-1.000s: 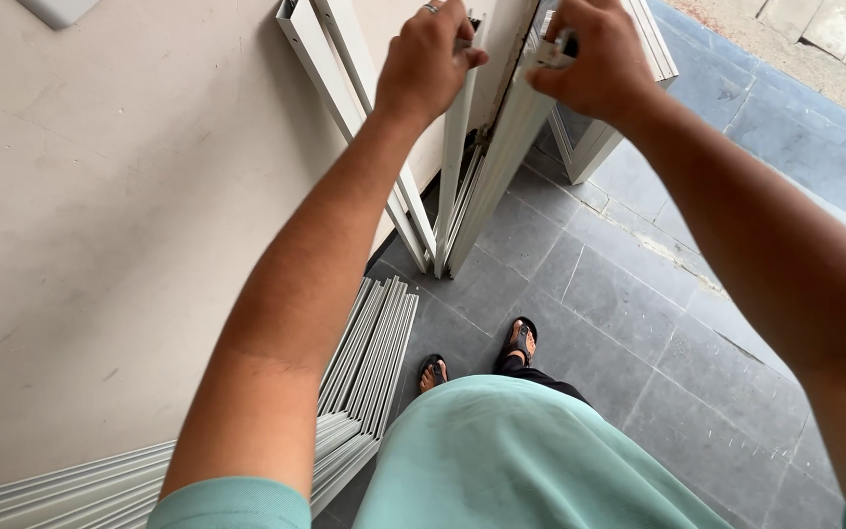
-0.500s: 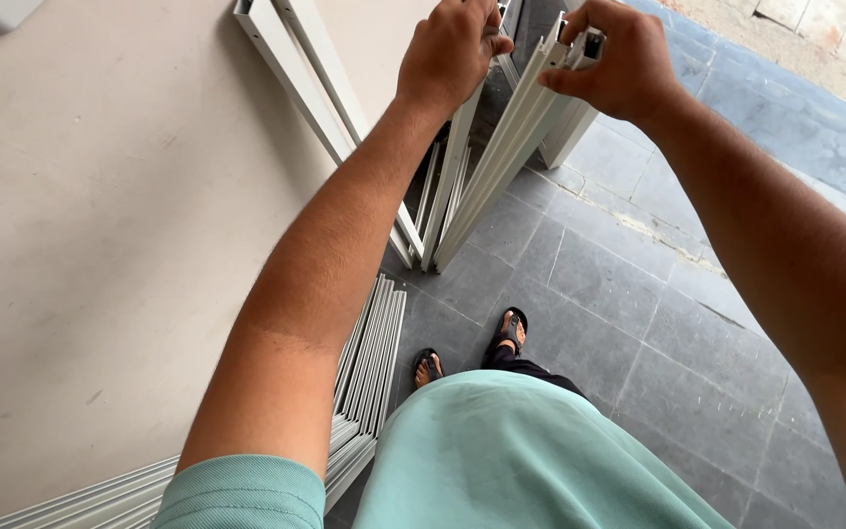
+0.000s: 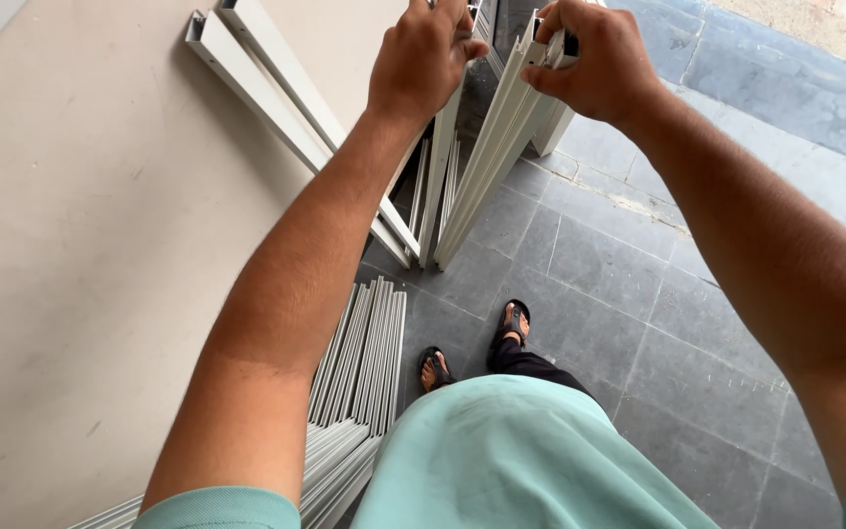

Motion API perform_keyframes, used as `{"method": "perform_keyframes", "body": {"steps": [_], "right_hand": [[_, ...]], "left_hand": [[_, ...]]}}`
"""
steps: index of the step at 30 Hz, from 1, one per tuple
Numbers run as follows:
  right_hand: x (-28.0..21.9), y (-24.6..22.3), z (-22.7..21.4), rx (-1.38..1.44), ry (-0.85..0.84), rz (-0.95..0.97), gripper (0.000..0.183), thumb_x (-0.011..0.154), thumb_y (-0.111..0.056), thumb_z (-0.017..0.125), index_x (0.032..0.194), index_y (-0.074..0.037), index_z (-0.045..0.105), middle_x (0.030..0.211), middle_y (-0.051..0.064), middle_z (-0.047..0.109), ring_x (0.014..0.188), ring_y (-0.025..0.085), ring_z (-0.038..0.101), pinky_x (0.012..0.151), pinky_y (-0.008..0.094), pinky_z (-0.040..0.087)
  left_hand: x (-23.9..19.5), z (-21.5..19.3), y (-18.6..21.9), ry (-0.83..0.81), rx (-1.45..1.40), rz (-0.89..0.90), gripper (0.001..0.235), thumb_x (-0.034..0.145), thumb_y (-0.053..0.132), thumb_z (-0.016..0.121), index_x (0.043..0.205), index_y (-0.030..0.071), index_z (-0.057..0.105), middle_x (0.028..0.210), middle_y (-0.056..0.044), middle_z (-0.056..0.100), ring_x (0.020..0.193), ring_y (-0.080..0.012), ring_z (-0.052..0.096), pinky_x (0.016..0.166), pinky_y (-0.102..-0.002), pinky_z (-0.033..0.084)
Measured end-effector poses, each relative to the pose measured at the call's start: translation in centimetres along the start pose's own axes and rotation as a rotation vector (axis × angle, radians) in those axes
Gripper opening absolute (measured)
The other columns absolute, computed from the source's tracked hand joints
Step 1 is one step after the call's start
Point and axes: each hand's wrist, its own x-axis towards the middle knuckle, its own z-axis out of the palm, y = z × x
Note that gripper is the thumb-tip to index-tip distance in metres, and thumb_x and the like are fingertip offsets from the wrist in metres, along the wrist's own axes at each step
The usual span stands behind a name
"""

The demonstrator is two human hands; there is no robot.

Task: The person gathers white metal profiles from the floor and stacks them against a wall. They repeatedly pick up individual profiles, align them, and place them into a growing vertical stack.

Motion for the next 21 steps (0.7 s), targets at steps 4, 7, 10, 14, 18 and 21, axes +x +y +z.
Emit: {"method": "perform_keyframes", "body": {"steps": [4, 7, 10, 14, 18, 21], "right_hand": [[-0.4, 0.5, 0.5, 0.034, 0.02, -0.017, 0.038, 0.093, -0.016, 0.093, 0.109, -0.001, 0.063, 0.128, 0.017, 0.069, 0.102, 0.025, 0.075, 0.082, 0.033, 0.066], [-1.1, 0.5, 0.5, 0.04, 0.024, 0.003, 0.034, 0.094, -0.013, 0.092, 0.108, -0.002, 0.063, 0.132, 0.017, 0.07, 0.101, 0.024, 0.076, 0.083, 0.032, 0.066], [-1.8, 0.2, -0.2, 0.04, 0.029, 0.033, 0.033, 0.094, -0.012, 0.09, 0.108, -0.002, 0.063, 0.135, 0.02, 0.069, 0.1, 0.025, 0.076, 0.083, 0.032, 0.066], [-3.2, -0.1, -1.2, 0.099, 0.035, 0.051, 0.033, 0.09, -0.011, 0.089, 0.105, -0.001, 0.062, 0.13, 0.02, 0.071, 0.099, 0.026, 0.077, 0.08, 0.033, 0.067], [-2.2, 0.0, -0.2, 0.113, 0.064, 0.014, 0.03, 0.097, -0.011, 0.087, 0.109, -0.003, 0.062, 0.135, 0.019, 0.069, 0.099, 0.023, 0.077, 0.083, 0.031, 0.068], [-1.1, -0.4, 1.1, 0.106, 0.071, 0.007, 0.032, 0.094, -0.012, 0.089, 0.107, -0.003, 0.061, 0.131, 0.017, 0.07, 0.094, 0.022, 0.076, 0.078, 0.032, 0.066]], "left_hand": [[-0.3, 0.0, 0.5, -0.009, 0.037, -0.022, 0.027, 0.093, 0.023, 0.082, 0.098, 0.006, 0.062, 0.085, -0.009, 0.072, 0.074, -0.0185, 0.077, 0.058, -0.024, 0.064], [-0.4, -0.2, 1.2, -0.006, 0.137, -0.046, 0.031, 0.091, 0.027, 0.084, 0.099, 0.006, 0.063, 0.085, -0.008, 0.071, 0.074, -0.0195, 0.075, 0.058, -0.028, 0.062], [-0.7, -0.9, 1.3, 0.012, 0.118, -0.049, 0.034, 0.088, 0.028, 0.084, 0.093, 0.005, 0.06, 0.1, -0.012, 0.069, 0.076, -0.019, 0.075, 0.06, -0.025, 0.064], [-1.3, -1.7, 1.3, 0.001, 0.074, -0.108, 0.033, 0.091, 0.026, 0.084, 0.095, 0.005, 0.06, 0.106, -0.011, 0.067, 0.078, -0.018, 0.076, 0.062, -0.025, 0.066], [-0.9, -1.5, 1.6, -0.048, 0.052, -0.121, 0.034, 0.088, 0.028, 0.086, 0.094, 0.008, 0.059, 0.108, -0.01, 0.067, 0.081, -0.0184, 0.077, 0.066, -0.028, 0.064], [-0.2, -1.3, 1.8, -0.125, 0.02, -0.123, 0.051, 0.085, 0.033, 0.088, 0.113, 0.008, 0.054, 0.111, -0.009, 0.069, 0.092, -0.0253, 0.075, 0.073, -0.035, 0.064]]}}
